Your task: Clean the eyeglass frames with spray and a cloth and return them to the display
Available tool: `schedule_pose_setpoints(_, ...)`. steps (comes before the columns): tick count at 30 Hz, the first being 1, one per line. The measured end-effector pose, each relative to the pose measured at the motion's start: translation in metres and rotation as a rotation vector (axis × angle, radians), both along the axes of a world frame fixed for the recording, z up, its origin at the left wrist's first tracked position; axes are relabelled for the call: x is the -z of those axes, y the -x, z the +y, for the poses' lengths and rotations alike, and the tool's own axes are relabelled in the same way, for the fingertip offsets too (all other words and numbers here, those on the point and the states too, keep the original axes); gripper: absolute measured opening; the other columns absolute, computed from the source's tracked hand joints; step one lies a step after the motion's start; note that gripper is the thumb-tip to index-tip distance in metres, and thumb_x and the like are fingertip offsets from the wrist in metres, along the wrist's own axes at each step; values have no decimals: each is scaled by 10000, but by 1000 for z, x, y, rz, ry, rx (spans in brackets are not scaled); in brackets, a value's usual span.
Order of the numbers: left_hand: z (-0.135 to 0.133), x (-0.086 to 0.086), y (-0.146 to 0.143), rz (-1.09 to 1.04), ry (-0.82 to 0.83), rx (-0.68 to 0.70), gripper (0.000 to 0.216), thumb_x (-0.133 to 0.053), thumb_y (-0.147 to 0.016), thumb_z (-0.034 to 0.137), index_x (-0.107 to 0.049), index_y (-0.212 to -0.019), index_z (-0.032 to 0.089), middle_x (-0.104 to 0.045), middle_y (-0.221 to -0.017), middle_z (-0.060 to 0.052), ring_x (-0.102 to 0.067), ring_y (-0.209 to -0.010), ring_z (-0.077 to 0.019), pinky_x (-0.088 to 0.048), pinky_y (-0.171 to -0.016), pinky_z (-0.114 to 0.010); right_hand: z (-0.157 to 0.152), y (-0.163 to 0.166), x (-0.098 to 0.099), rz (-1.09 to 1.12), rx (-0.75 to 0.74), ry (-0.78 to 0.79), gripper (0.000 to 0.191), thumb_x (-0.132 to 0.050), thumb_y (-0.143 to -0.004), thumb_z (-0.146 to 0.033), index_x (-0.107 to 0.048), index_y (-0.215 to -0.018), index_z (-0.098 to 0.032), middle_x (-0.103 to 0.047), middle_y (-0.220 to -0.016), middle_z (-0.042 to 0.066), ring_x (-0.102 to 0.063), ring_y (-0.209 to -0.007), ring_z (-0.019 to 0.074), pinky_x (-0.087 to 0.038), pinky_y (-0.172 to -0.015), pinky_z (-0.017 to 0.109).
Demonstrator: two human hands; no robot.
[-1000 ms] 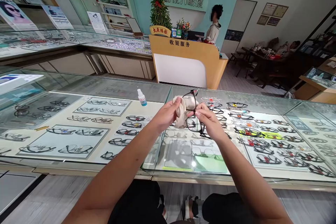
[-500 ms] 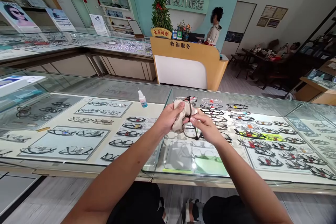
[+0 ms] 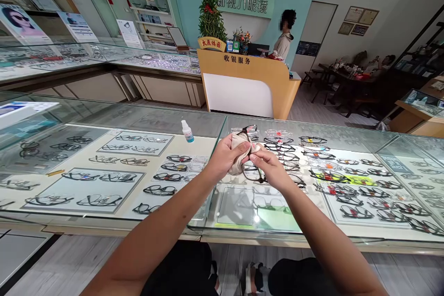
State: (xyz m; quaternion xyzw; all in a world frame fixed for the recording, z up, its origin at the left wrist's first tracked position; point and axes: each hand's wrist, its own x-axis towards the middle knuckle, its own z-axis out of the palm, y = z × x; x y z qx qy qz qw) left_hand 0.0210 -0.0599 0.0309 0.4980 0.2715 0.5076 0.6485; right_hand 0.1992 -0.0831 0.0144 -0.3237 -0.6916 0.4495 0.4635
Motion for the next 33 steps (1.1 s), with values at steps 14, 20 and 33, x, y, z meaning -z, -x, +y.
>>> schedule_pose_setpoints(14, 4, -6, 8, -10, 5, -7, 494, -814, -840, 601, -686, -1001, 152, -691, -679, -18, -644, -523, -145, -534, -513, -255, -2, 1, -2, 91, 21, 34, 377, -626, -1003, -569, -857, -966, -275, -701, -1059, 62, -614, -1144, 273, -439, -1099, 414)
schedule_pose_setpoints(20, -1, -5, 5, -10, -49, -10, 525, -949, -736, 402, -669, -1114, 168, -734, -853, -17, -597, -540, -80, -539, -526, -211, 0, 3, 4, 150, -13, 84, 339, -650, -995, -549, -862, -1000, -285, -750, -1099, 48, -631, -1183, 274, -419, -1155, 419)
schedule_pose_setpoints(33, 2, -8, 9, -9, -24, -31, 526, -803, -840, 626, -659, -1039, 160, -709, -758, -29, -631, -521, -133, -542, -483, -251, -5, 9, 3, 125, 27, 63, 376, -635, -998, -577, -868, -1017, -282, -744, -1086, 56, -637, -1137, 267, -442, -1100, 398)
